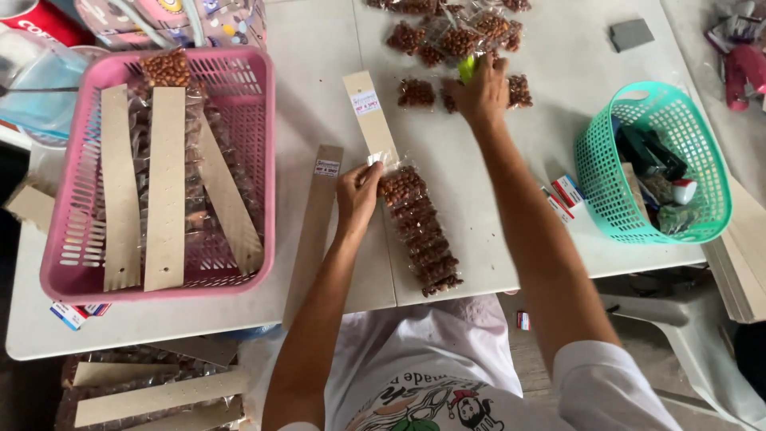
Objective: Stapling cardboard labels onto small plastic bags containing nuts for packaging.
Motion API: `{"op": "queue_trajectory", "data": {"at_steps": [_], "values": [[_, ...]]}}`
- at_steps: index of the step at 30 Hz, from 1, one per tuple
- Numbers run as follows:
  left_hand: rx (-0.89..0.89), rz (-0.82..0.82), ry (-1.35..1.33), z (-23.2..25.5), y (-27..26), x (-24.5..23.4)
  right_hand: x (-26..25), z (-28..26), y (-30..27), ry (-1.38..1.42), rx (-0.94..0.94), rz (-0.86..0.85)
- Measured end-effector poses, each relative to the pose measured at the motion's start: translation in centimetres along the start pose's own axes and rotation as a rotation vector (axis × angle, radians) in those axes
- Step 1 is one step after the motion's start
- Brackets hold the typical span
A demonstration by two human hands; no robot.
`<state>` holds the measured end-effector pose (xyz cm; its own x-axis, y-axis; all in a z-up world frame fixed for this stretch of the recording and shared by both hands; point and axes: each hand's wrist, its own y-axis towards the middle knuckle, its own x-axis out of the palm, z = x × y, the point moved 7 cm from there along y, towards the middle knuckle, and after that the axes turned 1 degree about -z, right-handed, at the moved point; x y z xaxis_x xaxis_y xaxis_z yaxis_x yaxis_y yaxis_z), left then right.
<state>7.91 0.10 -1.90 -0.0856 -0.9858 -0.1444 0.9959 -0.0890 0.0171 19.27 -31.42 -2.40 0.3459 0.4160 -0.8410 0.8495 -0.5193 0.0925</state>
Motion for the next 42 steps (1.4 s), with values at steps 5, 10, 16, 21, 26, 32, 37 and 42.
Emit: {"op": "queue_trajectory", "data": {"at_steps": [5, 10, 16, 21, 26, 32, 37, 42], "values": [[-0.208, 0.051, -0.17, -3.6, 1.3, 0.3, -2.5, -1.5, -3.0, -0.244, -0.415, 0.195], [-0.258, 0.041, -0.37, -6.4, 2.7, 0.9, -6.5, -6.2, -10.5, 0.475, -0.3, -0.245], [-0.328, 0.015, -0.557, -5.7, 2.3, 0.6, -1.2, -6.3, -14.5, 0.944, -0.192, -0.61], [-0.013, -0.003, -0.275, -7.9, 3.7, 0.6, -2.5, -6.1, -15.3, 0.946, -0.145, -0.576], [0.155, 0.017, -0.092, -0.8, 1.6, 0.5, -7.5, -8.3, -15.9, 0.492, -0.14, -0.55], [0.278, -0.079, 0.028, 5.1, 0.4, 1.8, -6.5, -9.4, -10.7, 1.287, 0.192, -0.126], [0.347, -0.056, 0.09, 8.8, -1.3, 1.5, -6.4, -11.9, -12.4, 1.024, 0.055, -0.062], [0.389, -0.022, 0.191, 9.1, -1.3, 1.6, -3.3, -11.1, -10.9, 1.163, -0.02, 0.0]]}}
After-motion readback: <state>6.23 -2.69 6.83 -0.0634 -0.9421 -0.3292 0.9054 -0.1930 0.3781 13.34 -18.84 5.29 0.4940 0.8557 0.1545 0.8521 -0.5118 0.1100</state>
